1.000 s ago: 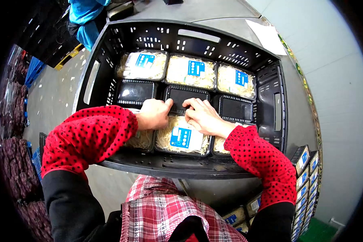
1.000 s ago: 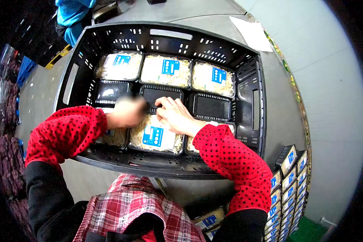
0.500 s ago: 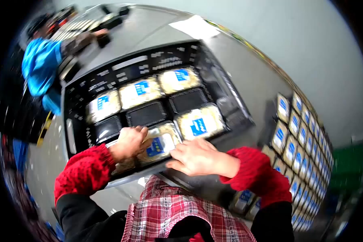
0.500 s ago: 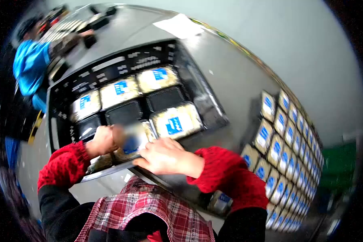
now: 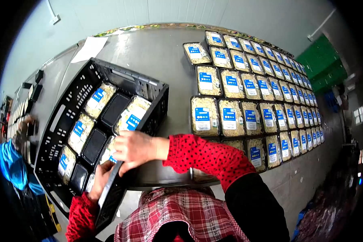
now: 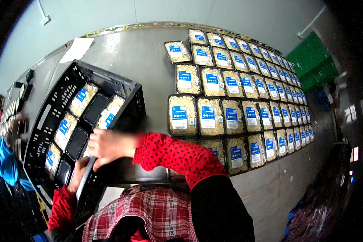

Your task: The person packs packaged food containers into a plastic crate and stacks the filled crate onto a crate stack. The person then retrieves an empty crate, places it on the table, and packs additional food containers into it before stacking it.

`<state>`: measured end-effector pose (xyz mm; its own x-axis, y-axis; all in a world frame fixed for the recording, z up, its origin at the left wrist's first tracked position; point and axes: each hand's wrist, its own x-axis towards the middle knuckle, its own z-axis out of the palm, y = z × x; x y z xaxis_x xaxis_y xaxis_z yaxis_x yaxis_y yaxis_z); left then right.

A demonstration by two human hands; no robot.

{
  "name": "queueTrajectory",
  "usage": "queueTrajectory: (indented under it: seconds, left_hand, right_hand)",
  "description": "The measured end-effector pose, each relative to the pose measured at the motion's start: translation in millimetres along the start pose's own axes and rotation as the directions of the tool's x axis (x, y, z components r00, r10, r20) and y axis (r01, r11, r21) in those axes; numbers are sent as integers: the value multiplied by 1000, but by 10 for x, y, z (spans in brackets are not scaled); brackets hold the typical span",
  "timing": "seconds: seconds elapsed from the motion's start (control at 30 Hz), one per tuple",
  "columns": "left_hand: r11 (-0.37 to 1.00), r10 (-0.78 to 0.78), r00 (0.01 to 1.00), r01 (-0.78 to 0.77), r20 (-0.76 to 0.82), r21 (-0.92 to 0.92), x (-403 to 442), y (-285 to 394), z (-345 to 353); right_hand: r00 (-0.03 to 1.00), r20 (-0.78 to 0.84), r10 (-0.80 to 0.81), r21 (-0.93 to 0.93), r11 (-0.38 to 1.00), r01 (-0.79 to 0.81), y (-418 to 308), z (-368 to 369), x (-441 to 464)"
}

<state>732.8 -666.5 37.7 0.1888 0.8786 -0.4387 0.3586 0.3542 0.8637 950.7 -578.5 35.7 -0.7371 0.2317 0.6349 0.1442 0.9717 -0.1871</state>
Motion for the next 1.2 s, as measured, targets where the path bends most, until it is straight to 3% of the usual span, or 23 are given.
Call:
queueTrajectory:
  seconds: [0.03, 0.07, 0.1, 0.13, 0.17, 0.2, 0.23, 0.27, 0.33, 0.4, 0.43, 0.47, 0.53, 0.57, 0.63, 0.67, 0.7, 0.8, 0.87, 0.9, 0.97, 1.07, 1.2]
  left_hand:
    - [999, 14, 999, -12, -37, 53, 13, 61, 72]
    - [987, 52, 997, -42, -60, 154, 141, -5, 141]
    - [846, 323, 925, -187, -201, 500, 126, 130, 166]
    - [572, 596, 771, -214, -222, 792, 103, 307, 197]
    - [585, 587, 770, -191, -249, 788, 63, 531, 348]
    - [543, 685, 684, -252, -249, 801, 31, 784, 671]
    - [499, 759, 601, -294, -248, 815, -44, 982, 1008]
    - [442, 823, 520, -328, -231, 835, -147, 1054, 1206]
    - [482, 658, 753, -405, -16, 777, -48, 735, 1873]
    - [447, 601, 798, -281, -52, 849, 206, 336, 2499]
    - [522, 432, 894, -143, -115, 841, 315, 174, 2715]
    - [662, 317, 928, -69, -195, 747, 426, 20, 2882]
    - [862, 66, 937, 120, -342, 493, 625, -290, 3237]
    - [847, 38, 915, 184, -401, 499, 668, -196, 3342]
    - [846, 152, 823, 178, -547, 503, 824, -609, 3525]
    - [834, 239, 761, 158, -603, 529, 917, -778, 3605]
    - [826, 315, 693, 136, -649, 546, 1021, -929, 3665]
    - [866, 381, 703, -44, -600, 498, 979, -713, 3437]
    - [898, 412, 689, -198, -596, 392, 893, -406, 3242]
    - [779, 593, 611, -270, -524, 566, 807, -307, 3145]
    - [661, 664, 687, -354, -296, 662, 545, 42, 2807]
    - [519, 699, 712, -442, -65, 732, 184, 475, 2227]
    - [407, 654, 756, -383, 29, 829, -434, 1256, 1246]
  right_hand:
    - [996, -48, -73, 28, 997, 75, 124, -159, -146]
    - [968, -221, -114, -5, 993, 116, 270, -311, -354]
    - [957, -288, -43, -87, 996, 19, 366, -661, -602]
    - [944, -323, 73, -110, 987, -114, 564, -854, -948]
    - [916, -364, 170, -132, 964, -231, 759, -1110, -1214]
    - [905, -285, 317, -150, 918, -368, 971, -1226, -1550]
    - [927, -113, 358, -243, 895, -375, 1197, -1263, -1887]
    - [933, 34, 357, -222, 913, -341, 1319, -1259, -2118]
    - [915, 340, 218, -205, 966, -155, 1535, -1175, -2248]
    - [850, 506, 149, -188, 980, -59, 1730, -1040, -2263]
    - [886, 461, 39, -169, 985, 44, 1864, -986, -2311]
    - [864, 503, 9, -203, 973, 108, 1984, -954, -2329]
    - [759, 642, -109, -168, 946, 278, 2266, -905, -2429]
    - [779, 616, -116, -154, 952, 264, 2410, -856, -2519]
    - [752, 653, -88, -15, 991, 130, 2514, -856, -2519]
    - [757, 623, -196, 55, 977, 208, 2526, -917, -2450]
    - [755, 636, -159, 56, 985, 161, 2538, -937, -2457]
    - [680, 731, 59, -83, 997, 2, 2436, -991, -2378]
    - [736, 676, 33, -28, 999, -18, 2276, -1211, -2235]
    - [788, 616, 7, -36, 999, 19, 2215, -1303, -2245]
    - [874, 479, -80, -59, 991, 123, 2028, -1526, -2239]
    - [923, 377, -78, -115, 985, 130, 1439, -2057, -1770]
    - [966, 242, 88, -174, 984, -46, 950, -2752, -956]
